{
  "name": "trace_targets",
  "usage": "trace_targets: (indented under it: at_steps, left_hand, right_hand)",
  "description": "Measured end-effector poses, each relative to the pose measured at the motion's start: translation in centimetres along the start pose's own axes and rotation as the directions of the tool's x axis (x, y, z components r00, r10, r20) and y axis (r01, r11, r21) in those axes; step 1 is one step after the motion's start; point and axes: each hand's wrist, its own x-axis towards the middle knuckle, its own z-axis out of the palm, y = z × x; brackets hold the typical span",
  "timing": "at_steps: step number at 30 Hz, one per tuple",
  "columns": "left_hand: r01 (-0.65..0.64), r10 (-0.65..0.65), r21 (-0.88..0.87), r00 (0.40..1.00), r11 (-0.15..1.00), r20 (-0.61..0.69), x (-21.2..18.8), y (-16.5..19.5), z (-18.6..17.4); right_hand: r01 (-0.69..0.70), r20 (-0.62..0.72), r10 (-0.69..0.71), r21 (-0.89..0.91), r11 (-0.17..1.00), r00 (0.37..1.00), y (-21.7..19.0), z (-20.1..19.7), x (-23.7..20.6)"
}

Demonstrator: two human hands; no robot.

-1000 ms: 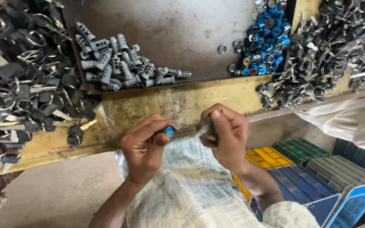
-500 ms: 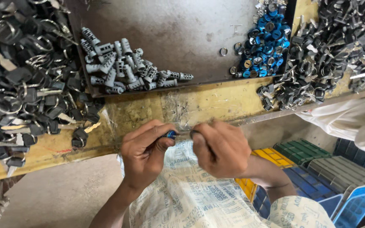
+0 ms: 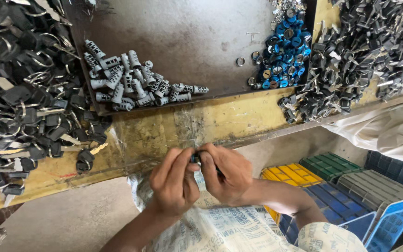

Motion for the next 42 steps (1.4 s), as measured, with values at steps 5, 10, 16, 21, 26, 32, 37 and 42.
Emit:
trace_targets:
  at_steps: [5, 10, 16, 21, 26, 32, 37, 42]
  left_hand:
    - [0.451, -0.44, -0.032, 0.883, 0.892, 0.163, 2.1, 0.2, 0.1]
    - [0.207, -0.214, 0.083, 0.971, 0.975, 0.102, 2.9, -0.8, 1.5]
    - [0.218, -0.245, 0.223, 0.964, 0.95, 0.102, 1.8, -1.3, 2.1]
    - [0.238, -0.24, 0.146, 0.971, 0.96, -0.008, 2.1, -1.3, 0.0]
    - [0.39, -0.388, 0.033, 0.921, 0.92, -0.039, 2.7, -1.1, -1.0]
    - [0.33, -0.33, -0.108, 0.944, 0.938, 0.018, 3.3, -0.4, -0.1]
    - [0.363, -0.362, -0.131, 0.931, 0.922, 0.033, 4.0, 0.7, -0.1]
    - [0.453, -0.451, -0.206, 0.89, 0.867, 0.058, 4.4, 0.9, -0.1]
  right_hand:
    - [0.053, 0.167, -0.029, -0.141, 0.989, 0.986, 2.8, 0.1, 0.6]
    - [0.241, 0.206, -0.181, -0.317, 0.917, 0.962, 8.0, -4.5, 5.4]
    - [0.084, 0.014, -0.11, -0.745, 0.662, 0.994, 16.2, -7.3, 14.3]
    - [0.171, 0.091, -0.172, -0.827, 0.536, 0.981, 17.4, -5.3, 15.4]
    - [0.153, 0.071, -0.139, -0.642, 0.751, 0.988, 14.7, -6.1, 12.7]
    - [0.179, 0.094, -0.153, -0.6, 0.78, 0.984, 13.9, -6.3, 12.9]
    - [0.239, 0.206, -0.13, -0.696, 0.677, 0.97, 14.3, -4.8, 13.5]
    - [0.184, 0.194, -0.078, -0.627, 0.757, 0.978, 12.4, -5.0, 12.9]
